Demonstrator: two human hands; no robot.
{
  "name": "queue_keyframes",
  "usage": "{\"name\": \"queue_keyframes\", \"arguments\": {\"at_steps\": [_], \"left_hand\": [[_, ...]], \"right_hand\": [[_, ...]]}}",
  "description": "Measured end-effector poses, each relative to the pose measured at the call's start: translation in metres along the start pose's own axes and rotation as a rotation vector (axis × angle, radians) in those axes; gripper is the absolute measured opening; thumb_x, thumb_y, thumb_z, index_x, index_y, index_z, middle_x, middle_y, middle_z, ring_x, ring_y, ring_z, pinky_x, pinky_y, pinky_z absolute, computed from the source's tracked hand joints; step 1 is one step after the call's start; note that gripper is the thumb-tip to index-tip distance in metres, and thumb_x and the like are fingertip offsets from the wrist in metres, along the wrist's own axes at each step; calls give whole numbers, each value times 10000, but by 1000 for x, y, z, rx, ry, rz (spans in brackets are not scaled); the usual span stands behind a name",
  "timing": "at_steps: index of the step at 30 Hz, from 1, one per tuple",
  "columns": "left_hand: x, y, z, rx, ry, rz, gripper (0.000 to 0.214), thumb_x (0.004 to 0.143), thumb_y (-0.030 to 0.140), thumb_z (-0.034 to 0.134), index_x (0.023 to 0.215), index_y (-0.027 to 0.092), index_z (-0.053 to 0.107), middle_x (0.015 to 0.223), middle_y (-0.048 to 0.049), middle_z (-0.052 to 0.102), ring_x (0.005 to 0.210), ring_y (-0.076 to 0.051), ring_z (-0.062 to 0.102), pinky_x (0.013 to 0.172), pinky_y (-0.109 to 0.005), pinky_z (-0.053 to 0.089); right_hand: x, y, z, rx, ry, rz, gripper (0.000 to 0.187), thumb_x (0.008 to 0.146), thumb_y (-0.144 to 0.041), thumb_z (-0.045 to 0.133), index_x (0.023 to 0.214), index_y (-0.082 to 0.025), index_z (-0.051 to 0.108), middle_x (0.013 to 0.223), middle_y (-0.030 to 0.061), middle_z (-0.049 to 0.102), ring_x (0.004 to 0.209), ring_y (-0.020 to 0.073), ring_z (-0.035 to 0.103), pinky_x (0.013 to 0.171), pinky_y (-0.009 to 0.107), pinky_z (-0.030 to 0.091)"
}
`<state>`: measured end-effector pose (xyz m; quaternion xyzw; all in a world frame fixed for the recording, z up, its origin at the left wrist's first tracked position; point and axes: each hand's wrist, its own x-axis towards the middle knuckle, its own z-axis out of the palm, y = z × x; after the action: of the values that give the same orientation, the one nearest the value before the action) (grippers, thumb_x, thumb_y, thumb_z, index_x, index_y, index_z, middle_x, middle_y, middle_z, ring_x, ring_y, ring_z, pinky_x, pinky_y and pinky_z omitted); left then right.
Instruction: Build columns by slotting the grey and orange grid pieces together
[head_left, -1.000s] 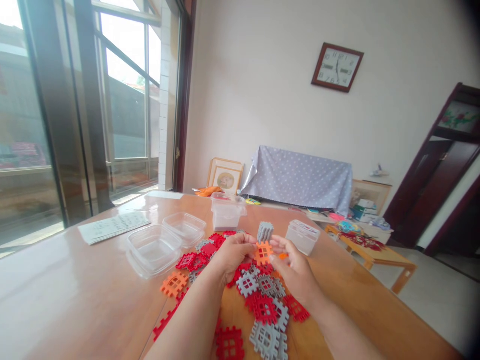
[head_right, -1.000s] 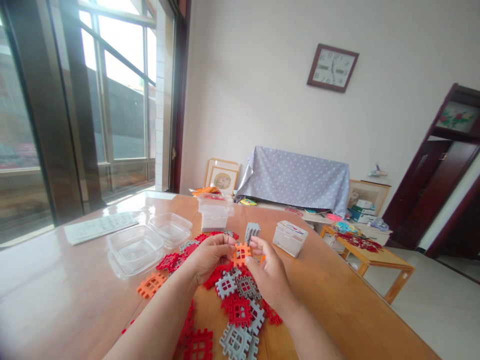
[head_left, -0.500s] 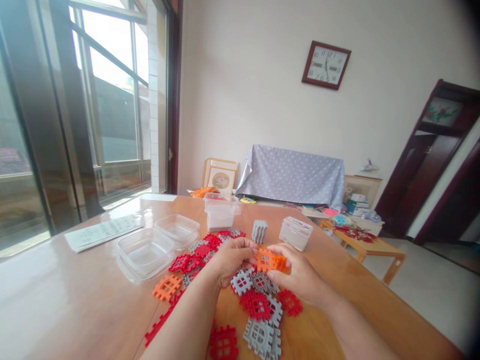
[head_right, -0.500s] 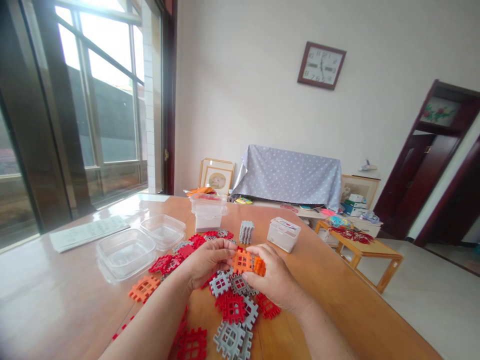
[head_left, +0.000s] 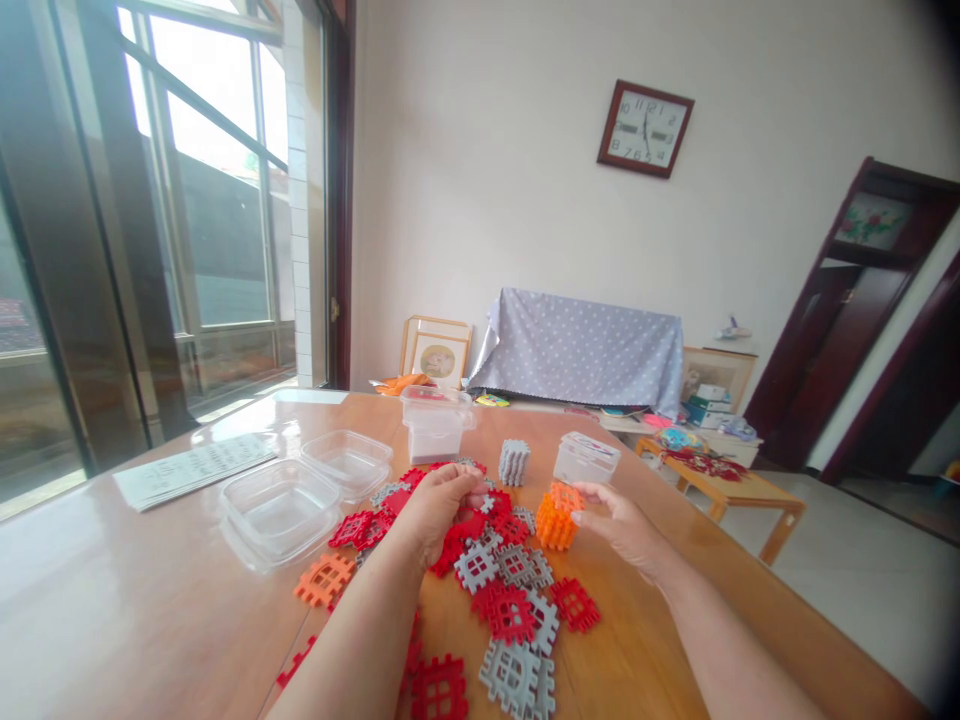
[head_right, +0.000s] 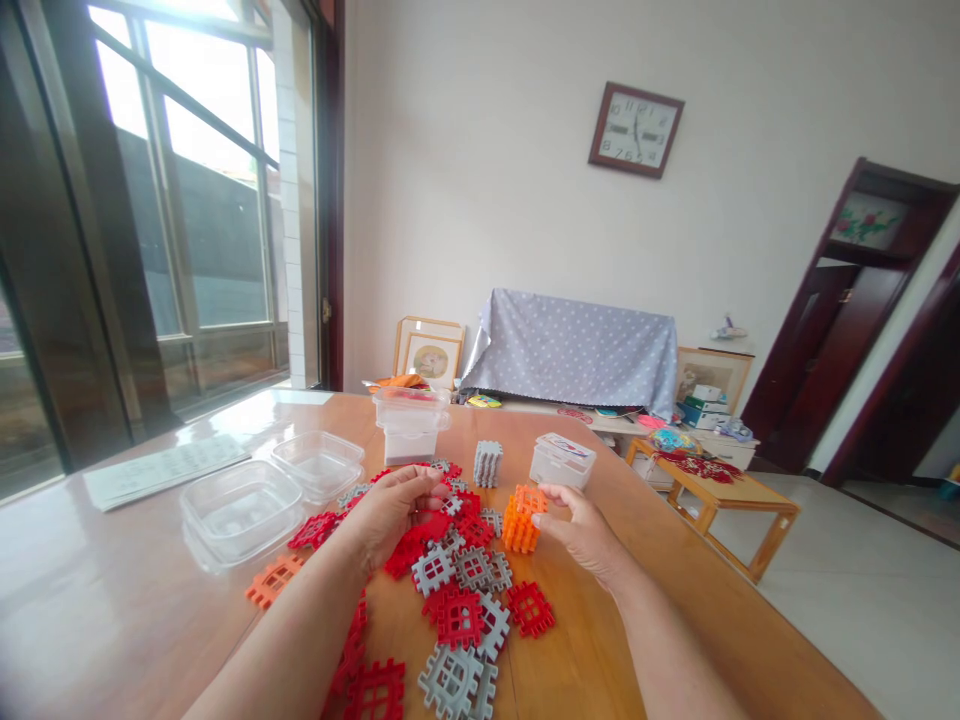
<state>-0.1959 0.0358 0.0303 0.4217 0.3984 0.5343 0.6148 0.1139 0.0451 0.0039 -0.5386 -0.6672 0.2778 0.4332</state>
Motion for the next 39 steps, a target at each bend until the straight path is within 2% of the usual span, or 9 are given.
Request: {"name": "queue_keyframes", "arguments": {"at_steps": [4,8,13,18,20,25,28,31,39], "left_hand": [[-1,3,-1,17,12,-1,357,727,418,805,924,168,642,871,-50,719,687,-109,628,605,-209,416],[-1,3,-2,2,43,19,350,733,405,797,938,170,637,885,-54,716,699,-112,634,612,-211,422],[2,12,-11,-109,212,97,332,757,380,767,974,166,634,935,-59,705,680,-98,625,604,-212,433],[2,35,-39,-392,588,254,268,811,355,694,1000,193,595,991,-34,675,725,-93,643,612,-207,443],[0,41,-47,-484,678,275,238,833,351,660,1002,206,578,1012,-24,663,777,-99,654,635,-209,449],[-10,51,-57,-566,734,245,212,893,421,571,971,226,543,1067,-34,628,959,-148,669,700,-235,468],[-21,61,-71,-636,848,306,232,920,465,501,1006,249,512,1150,-30,594,1088,-161,649,801,-258,489],[-34,71,-88,-730,949,408,280,926,527,425,1007,265,481,1240,-23,551,1198,-158,603,898,-279,490],[-65,91,-105,-891,920,458,456,892,645,315,1122,279,460,1430,-93,439,1391,-200,461,1068,-337,480]], "right_hand": [[-1,3,2,-10,-37,11,545,776,-428,753,1277,-225,678,1350,105,648,1277,304,566,1120,515,380],[0,2,1,12,52,0,623,779,-471,751,1335,-217,634,1306,117,672,1248,306,585,1098,512,406],[-2,-25,20,-66,110,-196,412,850,-462,677,1174,-210,703,1183,99,712,1144,283,627,1035,459,457],[-15,-74,77,-160,-87,-384,219,885,-351,643,1061,-263,738,1022,47,712,1016,240,642,929,384,496],[-21,-92,105,-178,-202,-418,187,883,-312,646,1035,-269,747,966,36,701,963,224,644,894,361,500],[-24,-123,172,-279,-446,-553,207,909,-241,626,1048,-302,766,968,28,705,978,213,632,895,340,487],[-16,-134,202,-351,-524,-627,234,902,-223,627,1072,-300,768,996,39,708,1007,223,620,898,335,482],[-7,-142,225,-396,-553,-654,258,910,-196,587,1060,-299,770,995,29,720,992,212,613,877,314,477],[-9,-161,267,-569,-511,-772,158,874,-343,608,846,-269,744,882,26,745,933,261,584,785,343,474]]}}
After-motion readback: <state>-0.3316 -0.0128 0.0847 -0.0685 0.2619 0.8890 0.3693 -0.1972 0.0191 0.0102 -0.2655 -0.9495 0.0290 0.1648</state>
